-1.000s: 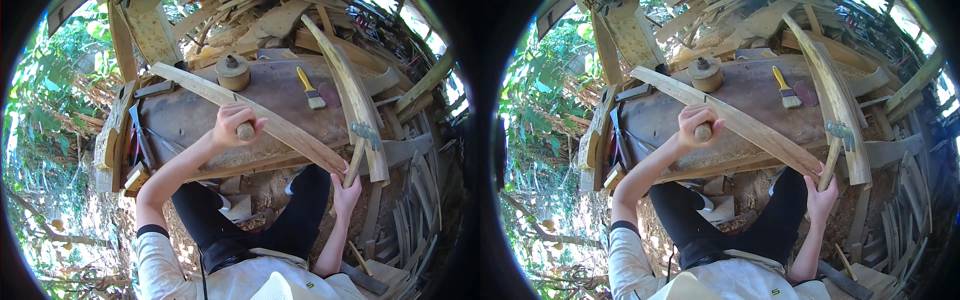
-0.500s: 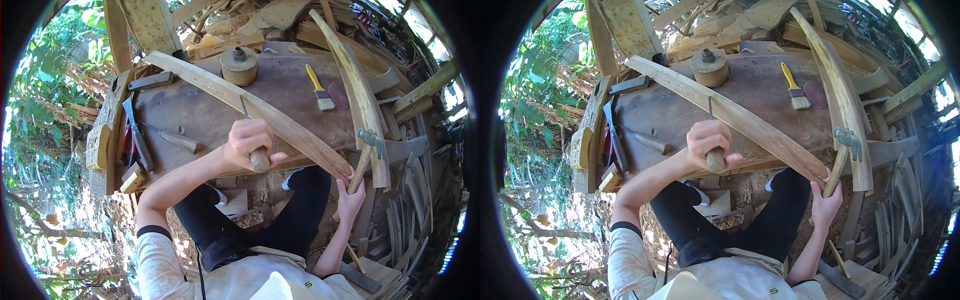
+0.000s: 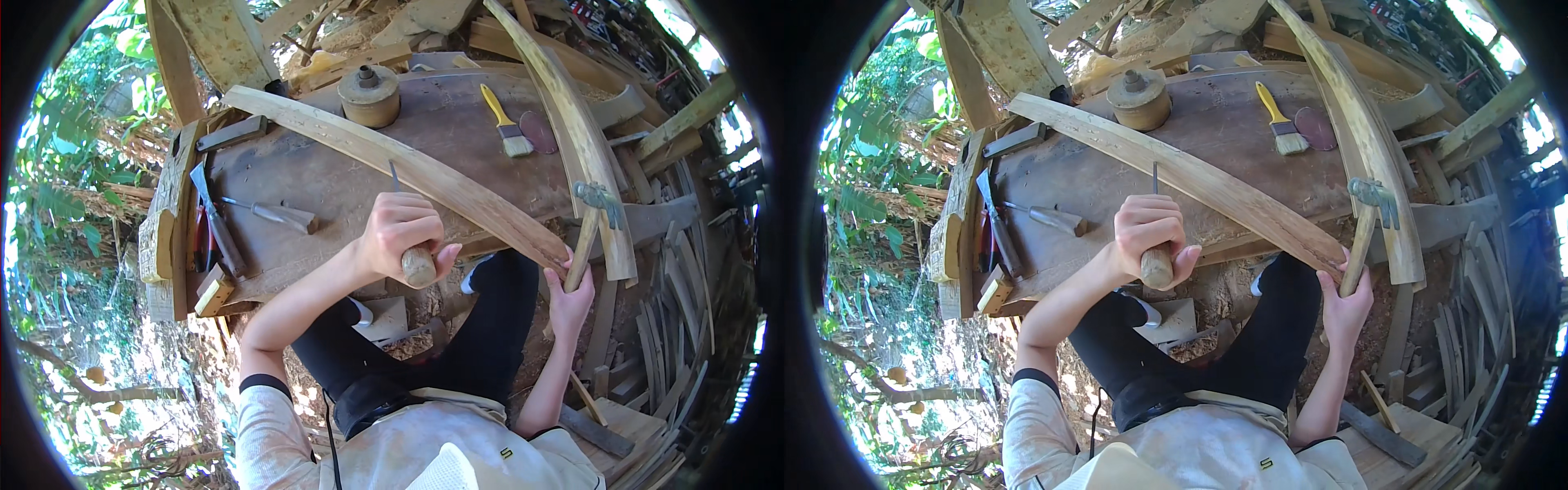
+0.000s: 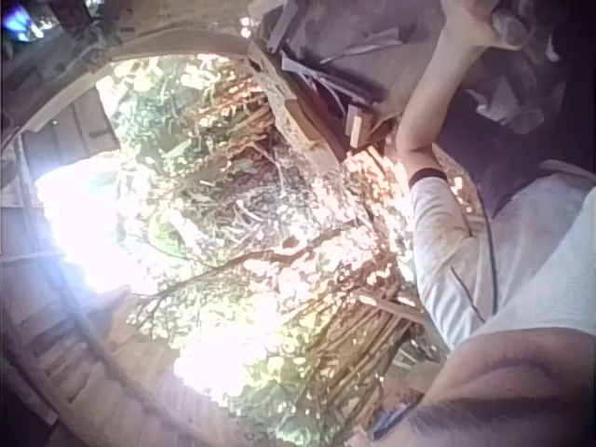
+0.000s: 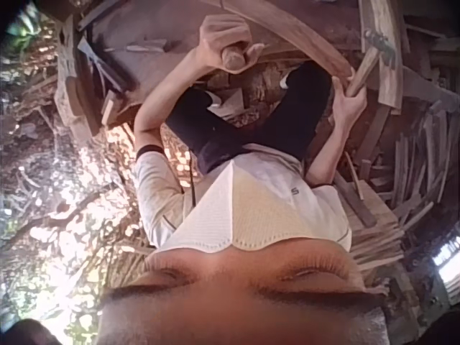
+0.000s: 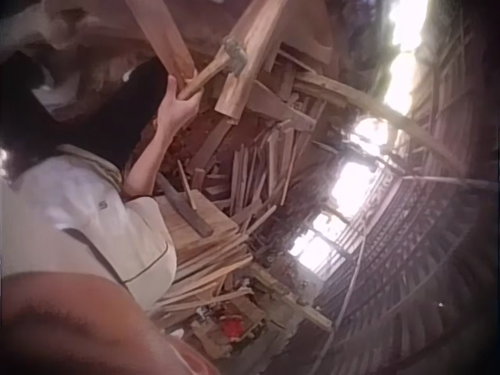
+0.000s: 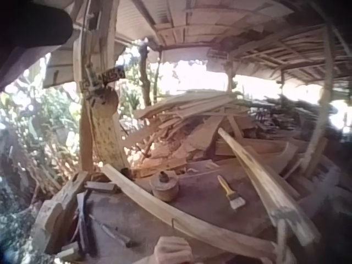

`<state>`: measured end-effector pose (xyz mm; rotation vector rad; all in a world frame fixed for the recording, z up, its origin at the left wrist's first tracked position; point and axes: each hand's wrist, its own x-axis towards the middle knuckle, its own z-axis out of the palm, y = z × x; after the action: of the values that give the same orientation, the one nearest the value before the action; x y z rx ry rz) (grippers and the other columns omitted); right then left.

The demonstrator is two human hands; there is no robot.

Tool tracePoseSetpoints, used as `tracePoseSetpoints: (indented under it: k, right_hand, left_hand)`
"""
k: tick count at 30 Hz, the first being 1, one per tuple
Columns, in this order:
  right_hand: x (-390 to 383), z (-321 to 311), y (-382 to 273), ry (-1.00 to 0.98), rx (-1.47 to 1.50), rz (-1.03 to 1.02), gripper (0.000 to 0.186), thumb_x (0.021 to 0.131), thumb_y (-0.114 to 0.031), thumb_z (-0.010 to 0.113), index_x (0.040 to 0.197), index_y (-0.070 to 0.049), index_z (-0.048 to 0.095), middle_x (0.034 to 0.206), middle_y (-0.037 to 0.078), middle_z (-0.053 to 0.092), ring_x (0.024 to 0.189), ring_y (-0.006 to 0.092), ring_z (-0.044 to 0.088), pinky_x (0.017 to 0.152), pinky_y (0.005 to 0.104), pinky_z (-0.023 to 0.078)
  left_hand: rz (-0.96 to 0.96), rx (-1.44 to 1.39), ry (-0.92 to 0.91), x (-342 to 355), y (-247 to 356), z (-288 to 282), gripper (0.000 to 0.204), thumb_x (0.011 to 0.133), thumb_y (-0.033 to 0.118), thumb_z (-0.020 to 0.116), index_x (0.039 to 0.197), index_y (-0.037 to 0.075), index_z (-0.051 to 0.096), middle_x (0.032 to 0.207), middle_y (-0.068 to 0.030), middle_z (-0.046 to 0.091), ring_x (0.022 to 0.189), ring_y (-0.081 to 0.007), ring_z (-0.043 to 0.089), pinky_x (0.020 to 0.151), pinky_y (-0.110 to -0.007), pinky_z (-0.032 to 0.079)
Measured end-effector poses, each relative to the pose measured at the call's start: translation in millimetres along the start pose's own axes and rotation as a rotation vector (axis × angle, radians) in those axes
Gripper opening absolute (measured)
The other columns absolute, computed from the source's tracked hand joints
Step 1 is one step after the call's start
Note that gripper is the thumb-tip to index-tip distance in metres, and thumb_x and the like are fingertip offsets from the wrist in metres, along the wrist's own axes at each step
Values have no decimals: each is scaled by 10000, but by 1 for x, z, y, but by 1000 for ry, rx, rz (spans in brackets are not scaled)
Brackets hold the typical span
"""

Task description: The person uses a chisel and hammer to carve a groove along a long wooden plank. They repeatedly strike the chisel to remove wood shavings and then use a sanding block to smooth the carved area.

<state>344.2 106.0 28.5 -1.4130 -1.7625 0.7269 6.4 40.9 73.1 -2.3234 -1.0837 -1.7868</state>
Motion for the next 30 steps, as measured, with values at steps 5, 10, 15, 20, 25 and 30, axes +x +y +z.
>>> tracePoseSetpoints:
  k: [5, 10, 15, 20, 25, 30]
  right_hand:
    - [1, -1, 5, 8, 10, -38, 571, 852, -271, 875, 1312, -19, 651, 1034, 57, 630, 1003, 226, 620, 958, 386, 490]
    - [1, -1, 4, 1, 12, -25, 510, 861, -298, 871, 1211, -5, 643, 1100, 76, 673, 1041, 230, 644, 965, 392, 495]
    - [0, 0, 5, 25, 17, -58, 493, 861, -291, 872, 1188, -5, 638, 1127, 80, 678, 1073, 240, 641, 987, 399, 489]
    - [0, 2, 12, 47, 24, -127, 526, 862, -264, 869, 1277, -21, 656, 1038, 56, 642, 1037, 241, 633, 978, 408, 489]
    - [-1, 1, 0, 28, -28, -41, 574, 853, -223, 870, 1343, -25, 646, 1025, 63, 642, 1024, 239, 642, 977, 399, 490]
    - [1, -2, -1, 26, -83, -94, 487, 841, -219, 873, 1224, -11, 655, 1092, 113, 708, 1041, 289, 682, 937, 419, 507]
  left_hand:
    - [-46, -19, 70, 8, 12, 18, 321, 691, 36, 775, 608, 110, 474, 531, -33, 486, 443, -235, 483, 444, -344, 361]
    - [-74, -9, 50, 11, 18, 24, 310, 670, 22, 756, 596, 109, 468, 539, -43, 500, 452, -244, 491, 449, -353, 372]
    - [-60, -1, 43, 2, 19, 22, 303, 627, 19, 743, 589, 111, 457, 541, -42, 494, 460, -249, 496, 456, -353, 378]
    - [-66, -44, 93, 0, 19, 15, 284, 611, 13, 724, 594, 108, 457, 544, -40, 485, 462, -255, 493, 458, -350, 375]
    - [-56, -24, 93, -6, 20, 16, 272, 601, 9, 715, 603, 104, 461, 547, -40, 490, 466, -261, 491, 464, -353, 380]
    - [-39, -3, 72, -7, 22, 23, 277, 598, 11, 717, 607, 108, 458, 553, -42, 493, 470, -264, 489, 470, -362, 384]
